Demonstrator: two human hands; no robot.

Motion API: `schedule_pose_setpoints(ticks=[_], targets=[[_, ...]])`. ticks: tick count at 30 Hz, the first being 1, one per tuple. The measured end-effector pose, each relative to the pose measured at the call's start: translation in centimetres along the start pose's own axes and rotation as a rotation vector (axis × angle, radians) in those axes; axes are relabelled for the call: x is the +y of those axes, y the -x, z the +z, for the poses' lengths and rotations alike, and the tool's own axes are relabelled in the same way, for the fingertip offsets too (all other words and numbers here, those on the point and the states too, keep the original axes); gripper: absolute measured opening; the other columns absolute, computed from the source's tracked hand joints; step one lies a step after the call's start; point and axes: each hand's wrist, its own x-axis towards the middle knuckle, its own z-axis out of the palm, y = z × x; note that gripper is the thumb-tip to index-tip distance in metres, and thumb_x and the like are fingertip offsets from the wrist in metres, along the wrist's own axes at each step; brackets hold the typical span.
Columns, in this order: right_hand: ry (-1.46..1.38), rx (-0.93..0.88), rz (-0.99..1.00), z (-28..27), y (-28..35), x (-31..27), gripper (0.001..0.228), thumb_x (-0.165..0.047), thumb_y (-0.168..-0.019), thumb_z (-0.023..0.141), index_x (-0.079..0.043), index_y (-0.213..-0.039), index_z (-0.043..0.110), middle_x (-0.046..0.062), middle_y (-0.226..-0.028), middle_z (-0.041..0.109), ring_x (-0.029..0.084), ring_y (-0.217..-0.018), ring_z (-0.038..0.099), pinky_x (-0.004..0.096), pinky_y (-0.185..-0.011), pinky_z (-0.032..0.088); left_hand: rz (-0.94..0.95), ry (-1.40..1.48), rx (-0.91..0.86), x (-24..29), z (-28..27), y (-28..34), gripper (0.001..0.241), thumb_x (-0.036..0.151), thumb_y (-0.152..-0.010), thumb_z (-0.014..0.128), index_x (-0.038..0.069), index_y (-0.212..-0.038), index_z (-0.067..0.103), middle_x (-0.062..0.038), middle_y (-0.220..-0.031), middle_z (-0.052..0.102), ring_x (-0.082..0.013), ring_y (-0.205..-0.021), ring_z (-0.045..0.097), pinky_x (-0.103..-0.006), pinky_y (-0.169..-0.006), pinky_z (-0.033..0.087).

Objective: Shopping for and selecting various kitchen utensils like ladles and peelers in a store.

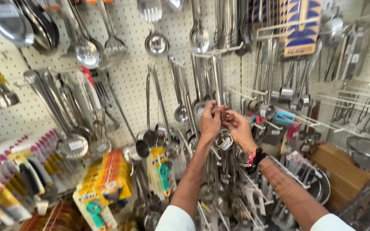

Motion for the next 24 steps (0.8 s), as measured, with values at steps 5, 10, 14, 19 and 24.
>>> schedule_pose_setpoints(ticks=[5,10,14,19,24], targets=[[0.071,0.009,-0.018,-0.9,-4.1,-0.6,0.043,0.014,-0.089,0.065,0.001,-0.13,0.063,0.007,-0.102,0.07,0.011,-0.094,0.068,0.025,-0.083,0.057,0.081,-0.001,0.044,-3.2,1.5,-4.8,0.028,-0.006,-0.1,0.05,-0.002,-0.128,0.053,-0.017,-0.107,0.078,-0.0194,-0.097,0.076,-0.0299,-0.077,0.062],[0.072,-0.023,-0.001,-1.2,-4.2,0.9,0.045,0.014,-0.089,0.065,0.001,-0.131,0.063,0.008,-0.102,0.073,0.011,-0.093,0.07,0.024,-0.082,0.057,-0.022,0.04,0.05,-4.0,1.2,-4.7,0.025,-0.005,-0.101,0.048,-0.001,-0.126,0.052,-0.017,-0.104,0.077,-0.02,-0.09,0.076,-0.0291,-0.063,0.062],[0.05,-0.033,0.041,-1.1,-4.0,1.2,0.045,0.014,-0.088,0.064,0.001,-0.131,0.064,0.008,-0.102,0.073,0.011,-0.093,0.071,0.024,-0.082,0.058,-0.109,0.073,0.029,-3.5,1.0,-4.4,0.025,-0.004,-0.101,0.049,0.001,-0.125,0.052,-0.017,-0.107,0.076,-0.0196,-0.084,0.077,-0.0292,-0.055,0.061],[0.096,-0.007,0.033,-0.5,-4.7,-0.5,0.045,0.011,-0.087,0.068,0.001,-0.131,0.065,0.007,-0.1,0.075,0.01,-0.09,0.071,0.024,-0.08,0.058,0.001,-0.049,0.099,-4.2,1.0,-5.6,0.028,-0.005,-0.099,0.051,0.0,-0.126,0.053,-0.019,-0.108,0.078,-0.0171,-0.083,0.077,-0.0277,-0.057,0.062],[0.049,-0.026,0.026,-0.7,-5.6,0.4,0.042,0.007,-0.089,0.07,0.0,-0.131,0.067,0.008,-0.099,0.075,0.01,-0.089,0.069,0.023,-0.08,0.057,-0.054,-0.006,0.038,-3.2,0.7,-6.3,0.021,-0.001,-0.104,0.054,-0.003,-0.125,0.053,-0.021,-0.105,0.078,-0.0218,-0.077,0.075,-0.0294,-0.051,0.058]])
